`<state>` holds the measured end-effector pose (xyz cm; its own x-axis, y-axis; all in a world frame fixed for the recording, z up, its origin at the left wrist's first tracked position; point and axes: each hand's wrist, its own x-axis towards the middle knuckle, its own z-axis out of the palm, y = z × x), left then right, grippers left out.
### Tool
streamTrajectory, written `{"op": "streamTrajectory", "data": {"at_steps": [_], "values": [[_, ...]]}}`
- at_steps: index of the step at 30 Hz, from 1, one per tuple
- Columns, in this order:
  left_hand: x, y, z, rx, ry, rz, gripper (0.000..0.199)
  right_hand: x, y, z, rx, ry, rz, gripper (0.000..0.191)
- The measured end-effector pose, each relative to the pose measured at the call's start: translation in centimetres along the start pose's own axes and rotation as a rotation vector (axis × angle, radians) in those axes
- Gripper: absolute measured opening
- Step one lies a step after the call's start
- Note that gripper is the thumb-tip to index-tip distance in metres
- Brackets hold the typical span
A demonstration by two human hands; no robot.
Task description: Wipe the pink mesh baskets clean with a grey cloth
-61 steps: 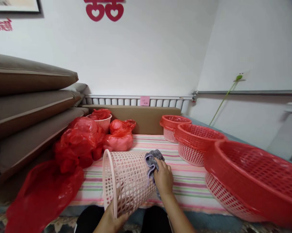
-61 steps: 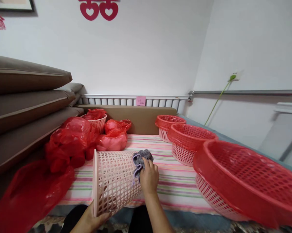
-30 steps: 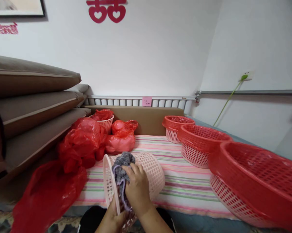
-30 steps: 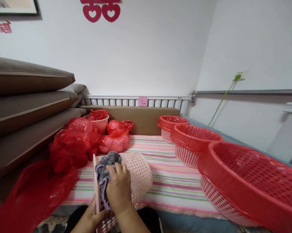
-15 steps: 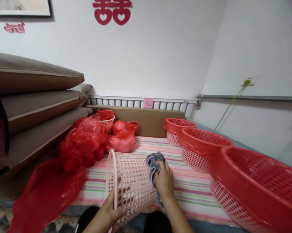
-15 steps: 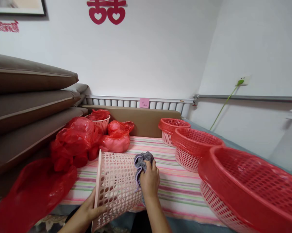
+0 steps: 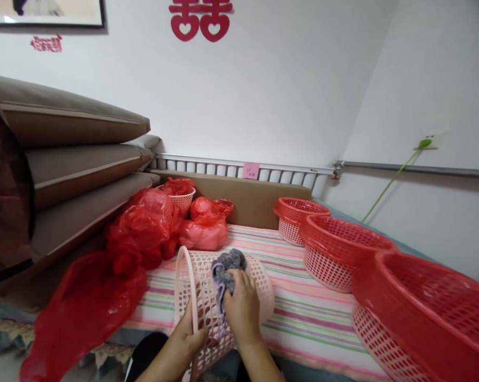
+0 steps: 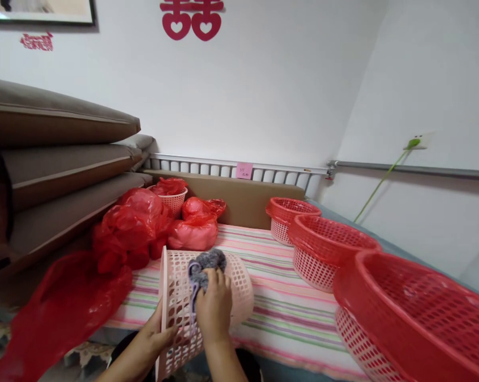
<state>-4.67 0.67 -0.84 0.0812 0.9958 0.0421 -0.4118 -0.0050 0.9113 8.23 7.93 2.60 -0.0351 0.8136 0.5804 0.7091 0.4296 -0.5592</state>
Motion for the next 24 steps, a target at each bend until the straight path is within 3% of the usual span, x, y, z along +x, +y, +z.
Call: {"op": "streamTrajectory", "data": {"at_steps": [5, 9, 15, 21, 24], "values": [[-0.1, 0.0, 0.0, 0.120, 0.075, 0.097, 0.081, -1.1, -5.4, 0.1, 0.190, -0.082, -0.084, 0.050], [-0.4, -0.1, 0.4, 0.171, 0.110, 0.115, 0.076, -1.7, -5.5, 0.1, 0.109, -0.118, -0.177, 0.071], [-1.0, -0.2, 0.6, 0.145, -0.059, 0.031, 0.076, -0.8, -1.1, -0.6, -0.157, -0.070, -0.178, 0.063], [-1.8, -0.2, 0.4, 0.149, -0.101, -0.055, 0.087, 1.8, 6.5, -2.2, -0.413, 0.016, 0.019, 0.056], [-1.4, -0.4, 0.3, 0.144, -0.125, -0.051, 0.098, 2.0, 9.0, -2.7, -0.476, 0.044, 0.122, 0.053]]}}
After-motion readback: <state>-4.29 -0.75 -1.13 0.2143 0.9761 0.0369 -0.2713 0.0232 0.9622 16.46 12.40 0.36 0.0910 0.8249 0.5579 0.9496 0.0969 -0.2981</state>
